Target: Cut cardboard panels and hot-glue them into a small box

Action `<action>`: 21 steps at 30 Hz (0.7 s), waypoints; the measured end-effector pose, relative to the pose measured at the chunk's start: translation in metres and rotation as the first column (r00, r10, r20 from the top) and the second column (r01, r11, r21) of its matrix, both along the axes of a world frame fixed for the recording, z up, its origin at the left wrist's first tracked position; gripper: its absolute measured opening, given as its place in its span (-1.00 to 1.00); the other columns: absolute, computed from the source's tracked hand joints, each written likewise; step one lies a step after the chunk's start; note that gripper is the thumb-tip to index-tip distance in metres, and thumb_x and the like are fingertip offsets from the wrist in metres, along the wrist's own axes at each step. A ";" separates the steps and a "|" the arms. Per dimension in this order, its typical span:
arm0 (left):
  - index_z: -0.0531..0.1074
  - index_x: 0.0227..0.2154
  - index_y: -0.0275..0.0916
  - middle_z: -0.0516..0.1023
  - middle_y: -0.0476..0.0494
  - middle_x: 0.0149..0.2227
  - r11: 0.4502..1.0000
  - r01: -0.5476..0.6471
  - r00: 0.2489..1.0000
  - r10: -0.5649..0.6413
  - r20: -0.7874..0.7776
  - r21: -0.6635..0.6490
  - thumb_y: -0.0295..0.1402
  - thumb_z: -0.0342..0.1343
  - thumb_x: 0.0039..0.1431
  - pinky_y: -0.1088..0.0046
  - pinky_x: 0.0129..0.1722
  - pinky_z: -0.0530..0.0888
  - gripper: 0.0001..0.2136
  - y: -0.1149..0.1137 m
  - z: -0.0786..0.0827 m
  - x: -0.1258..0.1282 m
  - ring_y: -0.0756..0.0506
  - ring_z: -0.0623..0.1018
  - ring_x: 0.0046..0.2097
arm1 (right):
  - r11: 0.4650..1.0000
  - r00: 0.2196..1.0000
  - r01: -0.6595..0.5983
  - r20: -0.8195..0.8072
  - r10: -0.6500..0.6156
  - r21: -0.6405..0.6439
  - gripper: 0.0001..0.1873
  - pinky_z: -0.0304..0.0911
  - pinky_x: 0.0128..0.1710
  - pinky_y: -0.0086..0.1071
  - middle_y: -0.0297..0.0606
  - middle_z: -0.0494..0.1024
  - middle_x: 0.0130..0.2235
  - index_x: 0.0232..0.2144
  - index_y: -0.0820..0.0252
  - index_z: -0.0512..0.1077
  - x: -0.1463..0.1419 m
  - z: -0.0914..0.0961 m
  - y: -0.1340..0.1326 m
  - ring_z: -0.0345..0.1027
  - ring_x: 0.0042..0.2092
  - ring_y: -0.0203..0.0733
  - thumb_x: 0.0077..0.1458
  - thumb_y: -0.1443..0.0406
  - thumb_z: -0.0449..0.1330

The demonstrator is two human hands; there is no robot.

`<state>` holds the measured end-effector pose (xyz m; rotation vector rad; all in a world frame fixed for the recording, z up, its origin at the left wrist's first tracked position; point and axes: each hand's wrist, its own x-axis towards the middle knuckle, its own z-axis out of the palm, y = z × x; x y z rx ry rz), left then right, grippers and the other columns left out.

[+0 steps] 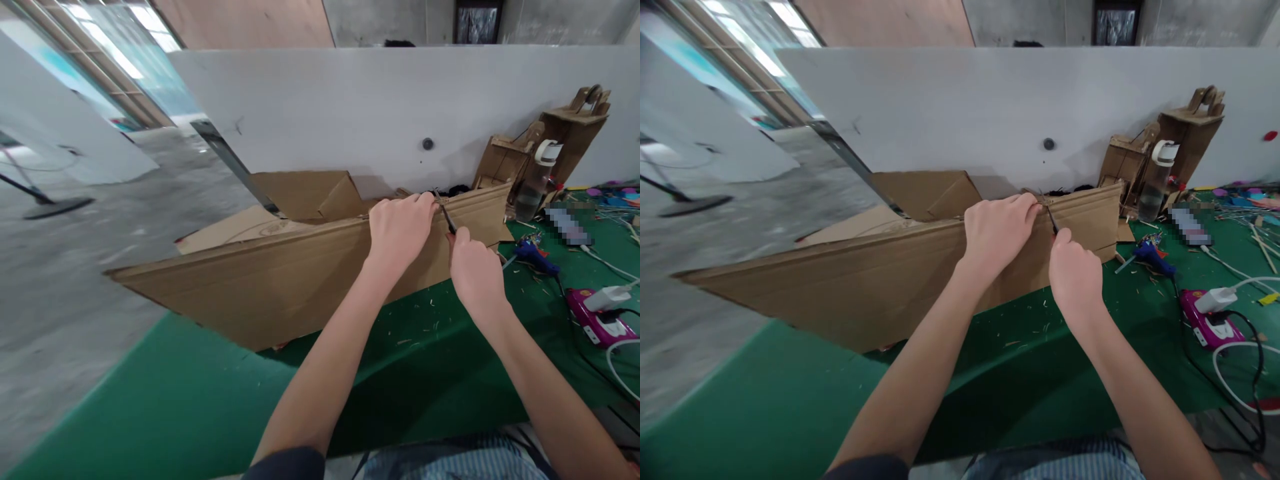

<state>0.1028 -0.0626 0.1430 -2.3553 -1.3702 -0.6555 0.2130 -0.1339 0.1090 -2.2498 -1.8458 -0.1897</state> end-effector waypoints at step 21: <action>0.46 -0.33 -0.19 0.62 -0.11 -0.39 0.999 -0.009 1.000 0.008 0.005 0.037 -0.27 -0.22 0.40 0.32 -0.42 0.20 -0.65 -0.003 0.000 0.002 -0.13 0.52 -0.41 | 0.999 1.000 0.007 0.013 -0.007 -0.031 -0.66 0.19 -0.50 -0.35 0.05 0.59 -0.35 -0.13 0.32 0.28 0.003 -0.010 0.000 0.51 -0.41 -0.04 0.39 0.27 -0.24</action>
